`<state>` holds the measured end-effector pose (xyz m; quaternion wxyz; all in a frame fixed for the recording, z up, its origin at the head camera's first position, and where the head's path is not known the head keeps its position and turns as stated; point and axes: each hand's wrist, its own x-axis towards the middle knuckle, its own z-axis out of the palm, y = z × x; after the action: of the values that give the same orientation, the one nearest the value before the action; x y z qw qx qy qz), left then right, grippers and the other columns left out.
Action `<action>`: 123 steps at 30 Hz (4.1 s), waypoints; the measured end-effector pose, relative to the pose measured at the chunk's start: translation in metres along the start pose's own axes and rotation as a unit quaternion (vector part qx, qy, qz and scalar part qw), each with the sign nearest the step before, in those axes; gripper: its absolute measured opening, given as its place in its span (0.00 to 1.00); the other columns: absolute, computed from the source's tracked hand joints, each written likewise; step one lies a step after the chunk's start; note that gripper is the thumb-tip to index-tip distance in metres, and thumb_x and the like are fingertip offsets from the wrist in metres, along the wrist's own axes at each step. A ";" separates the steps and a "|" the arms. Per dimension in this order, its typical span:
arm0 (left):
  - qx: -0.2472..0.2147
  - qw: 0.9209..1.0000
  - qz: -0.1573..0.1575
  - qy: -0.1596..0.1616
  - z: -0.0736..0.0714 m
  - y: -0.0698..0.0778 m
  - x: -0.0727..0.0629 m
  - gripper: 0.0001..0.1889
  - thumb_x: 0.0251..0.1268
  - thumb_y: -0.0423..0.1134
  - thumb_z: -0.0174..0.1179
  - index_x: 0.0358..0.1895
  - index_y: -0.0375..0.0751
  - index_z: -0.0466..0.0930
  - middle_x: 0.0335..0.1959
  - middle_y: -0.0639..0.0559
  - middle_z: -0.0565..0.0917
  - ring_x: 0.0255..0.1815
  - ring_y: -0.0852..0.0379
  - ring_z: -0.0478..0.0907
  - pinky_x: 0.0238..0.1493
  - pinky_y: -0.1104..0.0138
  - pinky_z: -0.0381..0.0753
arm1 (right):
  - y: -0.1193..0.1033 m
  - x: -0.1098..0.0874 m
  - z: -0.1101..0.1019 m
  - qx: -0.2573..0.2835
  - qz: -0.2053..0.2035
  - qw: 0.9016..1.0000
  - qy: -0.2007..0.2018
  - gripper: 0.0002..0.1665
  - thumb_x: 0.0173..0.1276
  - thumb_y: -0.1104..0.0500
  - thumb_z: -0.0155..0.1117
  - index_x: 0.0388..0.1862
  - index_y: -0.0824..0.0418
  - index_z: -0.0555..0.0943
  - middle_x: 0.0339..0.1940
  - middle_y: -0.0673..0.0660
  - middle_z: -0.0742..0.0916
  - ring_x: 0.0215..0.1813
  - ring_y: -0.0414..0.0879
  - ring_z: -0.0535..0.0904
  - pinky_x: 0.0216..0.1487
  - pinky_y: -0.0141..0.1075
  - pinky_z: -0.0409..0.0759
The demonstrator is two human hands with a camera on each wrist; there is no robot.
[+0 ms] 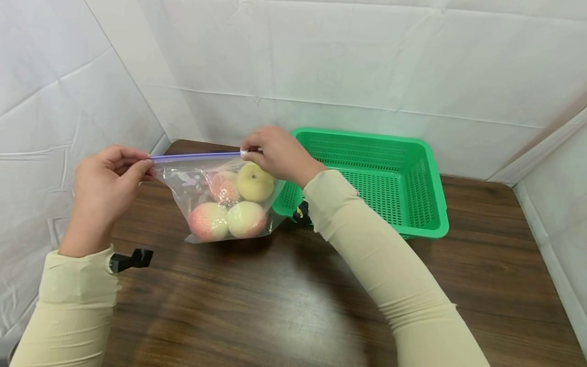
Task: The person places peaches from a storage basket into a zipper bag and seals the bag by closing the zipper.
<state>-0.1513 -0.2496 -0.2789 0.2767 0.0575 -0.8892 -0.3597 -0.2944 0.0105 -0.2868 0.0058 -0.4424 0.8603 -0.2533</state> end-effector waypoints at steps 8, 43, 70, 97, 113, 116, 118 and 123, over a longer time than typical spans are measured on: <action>-0.007 1.000 -0.010 0.000 -0.002 -0.001 -0.002 0.05 0.62 0.32 0.63 0.36 0.33 0.83 0.23 0.57 0.85 0.21 0.78 0.77 0.26 0.83 0.74 | 0.009 -0.007 -0.001 0.017 -0.003 1.000 0.014 0.11 0.70 0.53 0.61 0.45 0.56 0.86 0.43 0.51 0.86 0.44 0.44 0.77 0.47 0.36 0.76; -0.026 1.000 -0.011 -0.009 -0.003 -0.005 -0.003 0.06 0.62 0.31 0.62 0.39 0.30 0.83 0.23 0.65 0.83 0.22 0.75 0.79 0.28 0.82 0.77 | 0.039 -0.028 -0.013 0.011 0.032 0.999 0.009 0.14 0.71 0.51 0.60 0.47 0.55 0.85 0.46 0.51 0.86 0.48 0.44 0.78 0.52 0.40 0.76; -0.021 0.999 -0.019 -0.016 -0.005 -0.007 -0.004 0.05 0.63 0.32 0.62 0.38 0.33 0.84 0.24 0.65 0.83 0.22 0.77 0.78 0.27 0.81 0.78 | 0.059 -0.043 -0.014 0.017 0.054 0.998 0.022 0.13 0.70 0.51 0.61 0.47 0.55 0.85 0.45 0.51 0.86 0.46 0.45 0.79 0.51 0.41 0.76; -0.043 0.999 -0.028 -0.012 -0.010 -0.008 -0.009 0.05 0.63 0.31 0.62 0.37 0.31 0.82 0.20 0.76 0.79 0.22 0.73 0.80 0.29 0.81 0.78 | 0.064 -0.038 -0.016 0.004 0.056 0.998 0.034 0.15 0.71 0.50 0.59 0.49 0.55 0.84 0.41 0.52 0.79 0.39 0.47 0.73 0.42 0.39 0.72; -0.150 0.988 -0.005 -0.030 -0.008 0.012 -0.034 0.04 0.59 0.26 0.63 0.35 0.26 0.82 0.20 0.62 0.84 0.22 0.63 0.83 0.29 0.73 0.83 | 0.051 0.014 0.012 0.025 0.176 0.981 0.083 0.15 0.74 0.52 0.55 0.55 0.54 0.79 0.44 0.55 0.87 0.40 0.47 0.81 0.44 0.41 0.79; -0.192 0.981 0.002 -0.029 -0.001 0.019 -0.037 0.04 0.58 0.24 0.63 0.34 0.24 0.81 0.22 0.59 0.84 0.21 0.60 0.83 0.29 0.70 0.84 | 0.051 0.019 0.016 0.048 0.202 0.975 0.081 0.15 0.74 0.51 0.54 0.55 0.54 0.77 0.45 0.55 0.86 0.41 0.47 0.80 0.43 0.41 0.79; -0.227 0.973 0.011 -0.033 0.004 0.023 -0.039 0.04 0.58 0.23 0.62 0.34 0.22 0.80 0.23 0.56 0.84 0.21 0.60 0.83 0.29 0.70 0.84 | 0.051 0.021 0.018 0.060 0.215 0.972 0.078 0.16 0.74 0.50 0.54 0.54 0.55 0.76 0.46 0.54 0.85 0.42 0.47 0.80 0.44 0.41 0.79; -0.315 0.948 0.016 -0.042 0.017 0.031 -0.044 0.03 0.57 0.20 0.60 0.31 0.29 0.81 0.24 0.52 0.84 0.21 0.59 0.83 0.28 0.69 0.84 | 0.050 0.021 0.025 0.085 0.241 0.964 0.074 0.20 0.72 0.46 0.55 0.56 0.55 0.72 0.47 0.54 0.84 0.43 0.48 0.79 0.44 0.41 0.79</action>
<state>-0.1206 -0.2031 -0.2879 0.2489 -0.0620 -0.7419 -0.6195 -0.3397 0.0081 -0.3260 0.0407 -0.1995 0.9147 -0.3491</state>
